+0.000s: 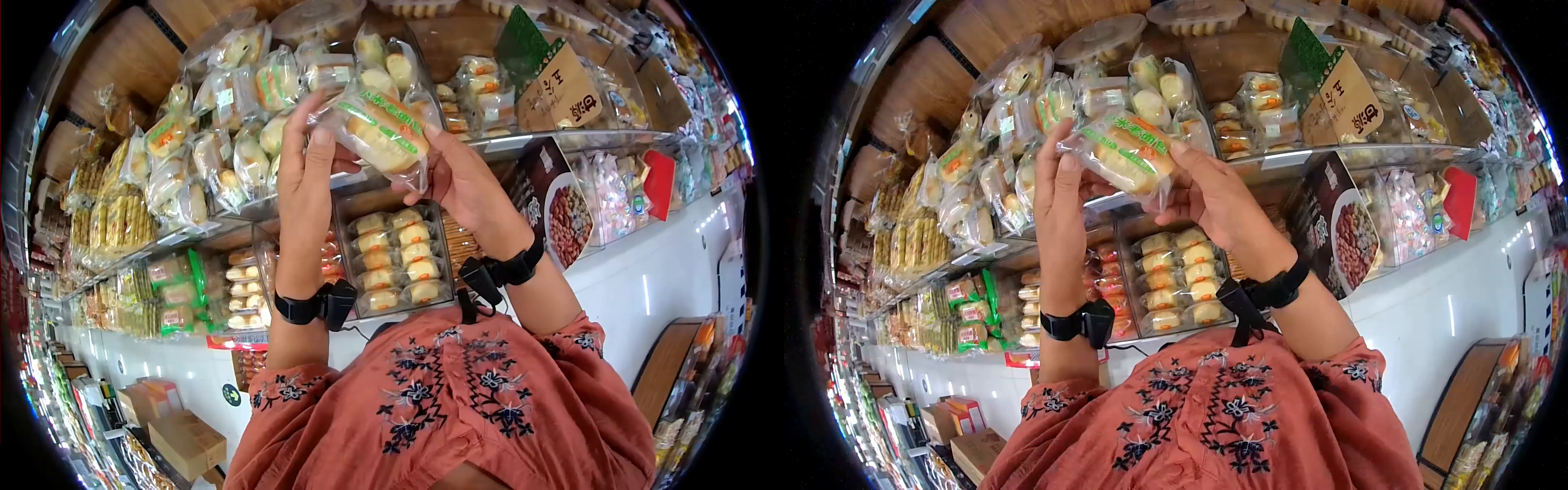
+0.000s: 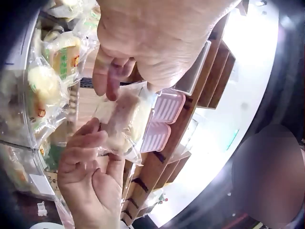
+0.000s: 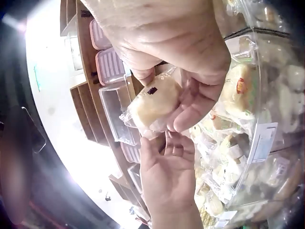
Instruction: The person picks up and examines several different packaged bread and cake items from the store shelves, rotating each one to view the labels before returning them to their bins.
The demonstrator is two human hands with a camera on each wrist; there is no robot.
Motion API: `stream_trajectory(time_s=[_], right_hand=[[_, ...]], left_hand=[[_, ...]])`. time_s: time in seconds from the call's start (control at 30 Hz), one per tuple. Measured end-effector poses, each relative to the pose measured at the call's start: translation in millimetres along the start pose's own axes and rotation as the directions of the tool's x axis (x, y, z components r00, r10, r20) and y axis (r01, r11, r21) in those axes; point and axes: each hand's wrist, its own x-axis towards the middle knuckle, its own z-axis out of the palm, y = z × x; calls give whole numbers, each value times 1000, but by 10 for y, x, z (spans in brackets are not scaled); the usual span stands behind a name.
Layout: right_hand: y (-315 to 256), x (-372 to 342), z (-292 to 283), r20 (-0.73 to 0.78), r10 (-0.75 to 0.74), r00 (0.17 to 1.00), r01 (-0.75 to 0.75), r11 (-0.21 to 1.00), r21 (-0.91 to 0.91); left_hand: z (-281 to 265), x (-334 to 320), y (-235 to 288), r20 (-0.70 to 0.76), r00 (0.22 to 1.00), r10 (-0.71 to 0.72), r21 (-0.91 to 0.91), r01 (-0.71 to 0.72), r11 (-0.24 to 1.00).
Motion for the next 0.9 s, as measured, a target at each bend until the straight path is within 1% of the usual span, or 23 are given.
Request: stream_trajectory(time_s=[0.07,0.17,0.27,0.37,0.47,0.57,0.6,0.67,0.7,0.77,0.87,0.9], right_hand=[[52,5,-18,1,68,998,-68,998,16],[123,8,-4,7,84,996,-84,996,14],[140,9,9,20,97,995,-98,995,26],[162,20,16,91,98,991,-102,994,39],[177,-13,44,121,125,985,-131,990,48],[209,-11,107,37,48,998,-47,999,-17],[196,-27,126,18,-21,1000,23,994,-110],[148,-87,171,-3,-162,987,154,943,-294],[125,-112,184,39,-226,973,223,892,-393],[74,-167,209,138,-336,932,353,746,-565],[-1,-274,264,197,-418,887,426,573,-700],[-25,-309,279,209,-430,878,435,539,-721]], left_hand=[[-77,-33,-9,51,999,-4,-22,5,1000],[-140,-95,26,47,999,-22,2,22,1000],[-201,-159,72,56,998,-32,-30,33,999],[-217,-212,71,29,1000,4,-16,-4,1000],[-254,-251,69,24,1000,6,-40,-5,999],[-335,-288,73,34,999,-10,-83,13,996],[-353,-300,70,32,999,-32,-93,35,995],[-388,-323,43,29,996,-79,-114,82,990],[-416,-331,3,67,992,-104,-113,111,987],[-476,-347,-82,145,977,-154,-107,170,980],[-500,-378,-105,212,967,-140,-142,173,975],[-495,-387,-107,215,968,-132,-146,166,975]])
